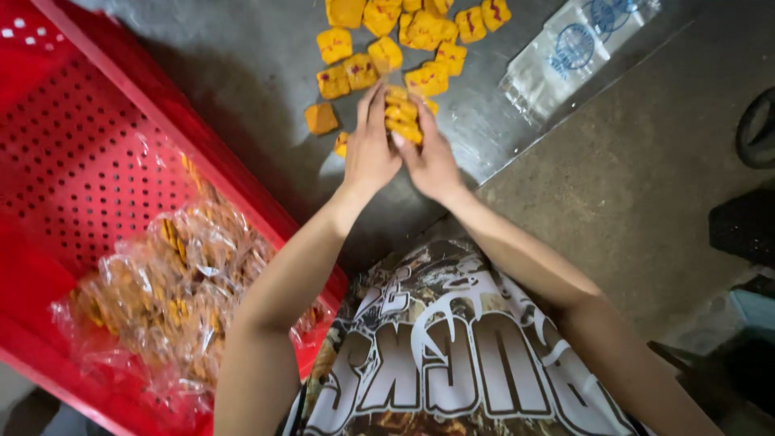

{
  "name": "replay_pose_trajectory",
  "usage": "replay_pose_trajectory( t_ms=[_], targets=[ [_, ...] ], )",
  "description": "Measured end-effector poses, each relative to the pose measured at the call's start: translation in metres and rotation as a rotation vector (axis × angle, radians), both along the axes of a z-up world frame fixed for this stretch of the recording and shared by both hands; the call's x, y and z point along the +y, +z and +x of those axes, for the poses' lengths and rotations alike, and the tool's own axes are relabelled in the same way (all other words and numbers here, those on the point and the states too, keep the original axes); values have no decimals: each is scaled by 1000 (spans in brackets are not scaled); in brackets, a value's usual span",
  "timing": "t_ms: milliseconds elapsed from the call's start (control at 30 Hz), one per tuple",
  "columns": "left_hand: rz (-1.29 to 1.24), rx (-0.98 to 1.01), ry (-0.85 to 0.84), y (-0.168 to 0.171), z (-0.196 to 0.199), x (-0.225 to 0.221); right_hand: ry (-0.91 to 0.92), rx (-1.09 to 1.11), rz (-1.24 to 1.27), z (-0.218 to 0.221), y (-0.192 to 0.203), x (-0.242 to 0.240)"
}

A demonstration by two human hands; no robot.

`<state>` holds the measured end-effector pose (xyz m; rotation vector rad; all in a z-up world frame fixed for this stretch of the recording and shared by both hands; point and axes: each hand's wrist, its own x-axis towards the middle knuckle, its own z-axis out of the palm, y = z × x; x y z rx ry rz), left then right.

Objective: The person picks up pieces of food from a metal table and packs them into plastic bags by hand. The filled bags are then placed into a red plastic crate.

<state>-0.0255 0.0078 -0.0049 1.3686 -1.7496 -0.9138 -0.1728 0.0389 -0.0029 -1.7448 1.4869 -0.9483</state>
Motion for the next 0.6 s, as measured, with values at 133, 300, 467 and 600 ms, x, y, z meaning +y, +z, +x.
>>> replay_pose_trajectory(
  t_ms=[133,300,467,600],
  targets=[
    [45,82,-43,2,-2,-4,-104,77,78,-9,-6,-7],
    [34,-105,-237,24,5,-1,-200,113,81,-11,-4,-24],
    [-134,-63,-287,28,0,9,-185,374,201,-27,4,-49],
    [-174,-4,-194,9,-10,15,-109,502,133,-28,16,-59]
  ],
)
